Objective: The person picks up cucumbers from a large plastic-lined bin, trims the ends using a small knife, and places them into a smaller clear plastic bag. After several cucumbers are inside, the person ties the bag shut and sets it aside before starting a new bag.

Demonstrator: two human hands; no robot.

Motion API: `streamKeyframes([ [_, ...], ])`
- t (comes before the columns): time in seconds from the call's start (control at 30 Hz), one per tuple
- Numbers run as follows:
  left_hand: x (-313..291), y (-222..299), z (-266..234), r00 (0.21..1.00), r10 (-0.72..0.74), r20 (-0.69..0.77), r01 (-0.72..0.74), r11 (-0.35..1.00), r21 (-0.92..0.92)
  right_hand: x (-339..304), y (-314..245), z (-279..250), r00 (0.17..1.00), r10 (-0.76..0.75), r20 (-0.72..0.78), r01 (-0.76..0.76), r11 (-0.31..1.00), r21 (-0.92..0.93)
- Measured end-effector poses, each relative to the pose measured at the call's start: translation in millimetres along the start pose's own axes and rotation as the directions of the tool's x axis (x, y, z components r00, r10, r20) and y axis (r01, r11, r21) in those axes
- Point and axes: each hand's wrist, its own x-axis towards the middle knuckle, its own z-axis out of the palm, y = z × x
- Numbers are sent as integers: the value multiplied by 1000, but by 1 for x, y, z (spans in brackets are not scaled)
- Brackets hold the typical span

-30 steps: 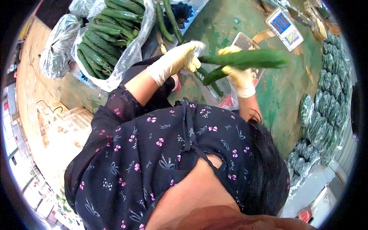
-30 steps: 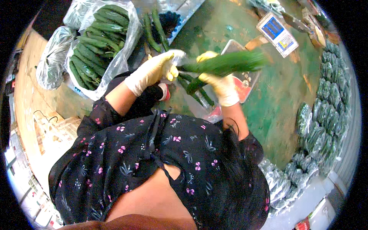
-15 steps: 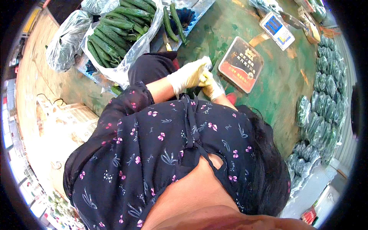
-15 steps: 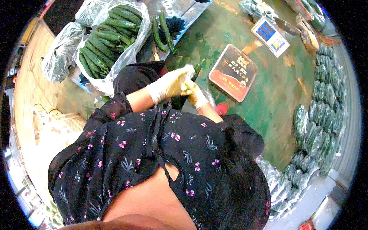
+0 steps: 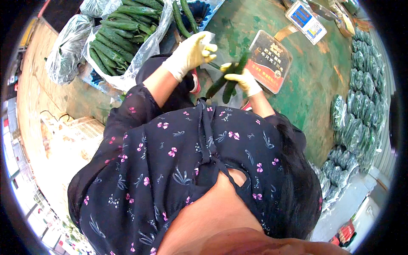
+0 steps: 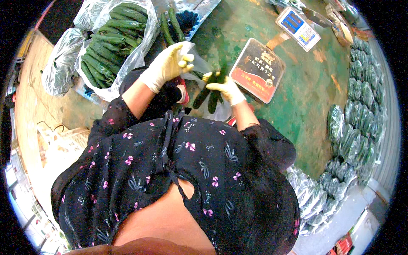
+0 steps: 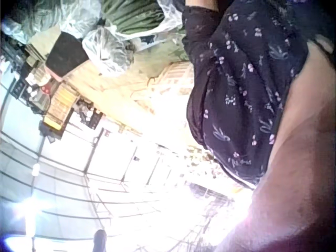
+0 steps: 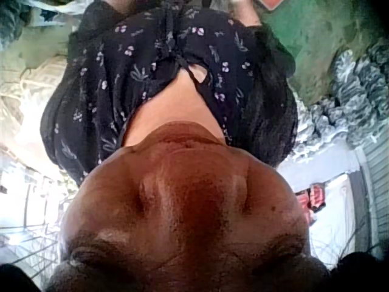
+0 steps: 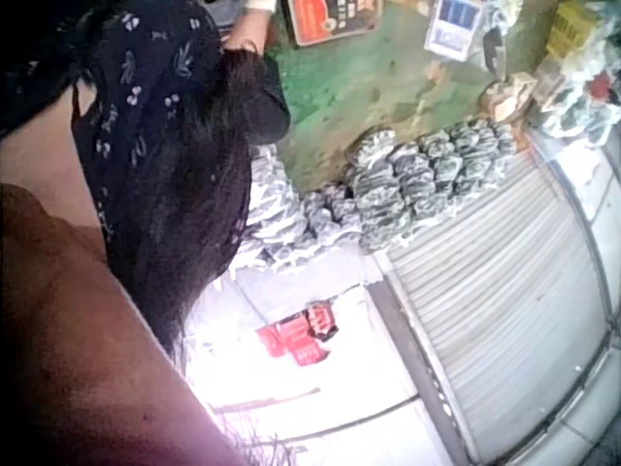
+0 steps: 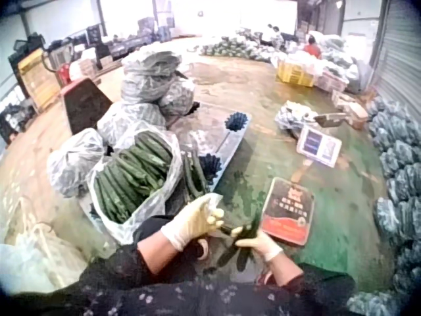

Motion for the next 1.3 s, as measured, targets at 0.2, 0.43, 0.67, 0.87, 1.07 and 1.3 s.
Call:
streamKeyframes([
  [0.2, -8, 2, 4, 971, -34, -236, 126, 914, 387, -59, -75, -49, 949, -196, -245, 209, 978, 26],
  [0.43, -9, -12, 25, 973, -192, -132, 231, 872, 432, -88, -141, -2, 834, -507, -216, 493, 862, -119],
  [0.67, -11, -12, 23, 987, -144, -75, 157, 963, 218, -39, -64, 19, 974, -190, -121, 176, 977, -119],
  [0.87, -23, -10, 15, 995, -98, 36, 90, 979, 185, 5, 22, 16, 987, 142, -72, -152, 712, -685],
  [1.07, -22, 15, -6, 1000, -29, -1, 29, 988, 155, -43, 53, -59, 761, 584, -282, -468, 194, -862],
  [1.3, -23, 22, 35, 985, 158, -66, -122, 918, 378, -99, -51, -57, 776, 538, -329, -382, -14, -924],
])
